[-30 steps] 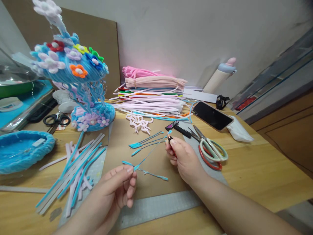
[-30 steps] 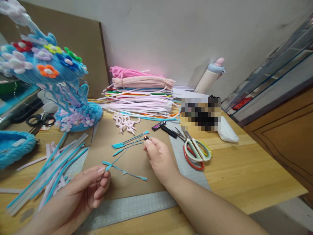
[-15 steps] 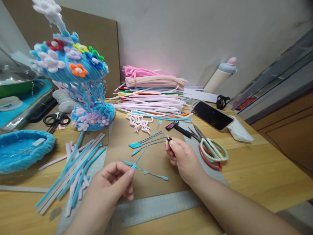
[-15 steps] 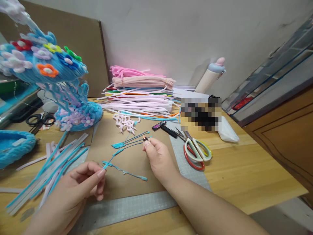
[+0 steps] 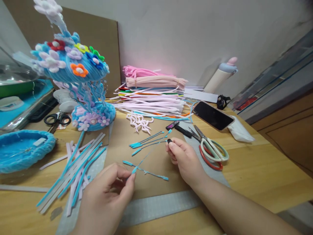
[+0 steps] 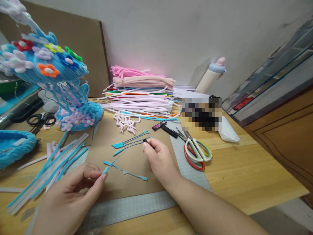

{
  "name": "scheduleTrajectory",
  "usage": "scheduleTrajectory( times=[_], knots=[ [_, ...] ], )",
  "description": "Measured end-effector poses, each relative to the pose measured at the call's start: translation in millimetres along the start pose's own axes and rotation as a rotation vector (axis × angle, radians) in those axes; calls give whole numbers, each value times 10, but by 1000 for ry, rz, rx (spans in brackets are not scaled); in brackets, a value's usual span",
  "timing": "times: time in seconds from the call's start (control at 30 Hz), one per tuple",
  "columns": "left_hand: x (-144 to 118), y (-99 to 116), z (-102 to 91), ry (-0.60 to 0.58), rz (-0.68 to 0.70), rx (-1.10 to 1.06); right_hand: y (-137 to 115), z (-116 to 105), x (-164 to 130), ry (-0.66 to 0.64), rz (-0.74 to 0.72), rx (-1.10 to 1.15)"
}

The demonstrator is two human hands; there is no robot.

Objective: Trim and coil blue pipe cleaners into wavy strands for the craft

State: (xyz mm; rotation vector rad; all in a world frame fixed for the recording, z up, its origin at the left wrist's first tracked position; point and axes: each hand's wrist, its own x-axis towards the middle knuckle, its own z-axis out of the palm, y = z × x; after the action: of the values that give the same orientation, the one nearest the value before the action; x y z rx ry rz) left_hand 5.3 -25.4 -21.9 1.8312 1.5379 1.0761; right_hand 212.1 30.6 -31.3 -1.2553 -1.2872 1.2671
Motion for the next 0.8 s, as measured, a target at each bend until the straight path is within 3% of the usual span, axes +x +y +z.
scheduleTrajectory(
  times=[0.8],
  knots=[
    [5,47,-1,-55,-71,4,-15,12,-29,3,46,22]
  ],
)
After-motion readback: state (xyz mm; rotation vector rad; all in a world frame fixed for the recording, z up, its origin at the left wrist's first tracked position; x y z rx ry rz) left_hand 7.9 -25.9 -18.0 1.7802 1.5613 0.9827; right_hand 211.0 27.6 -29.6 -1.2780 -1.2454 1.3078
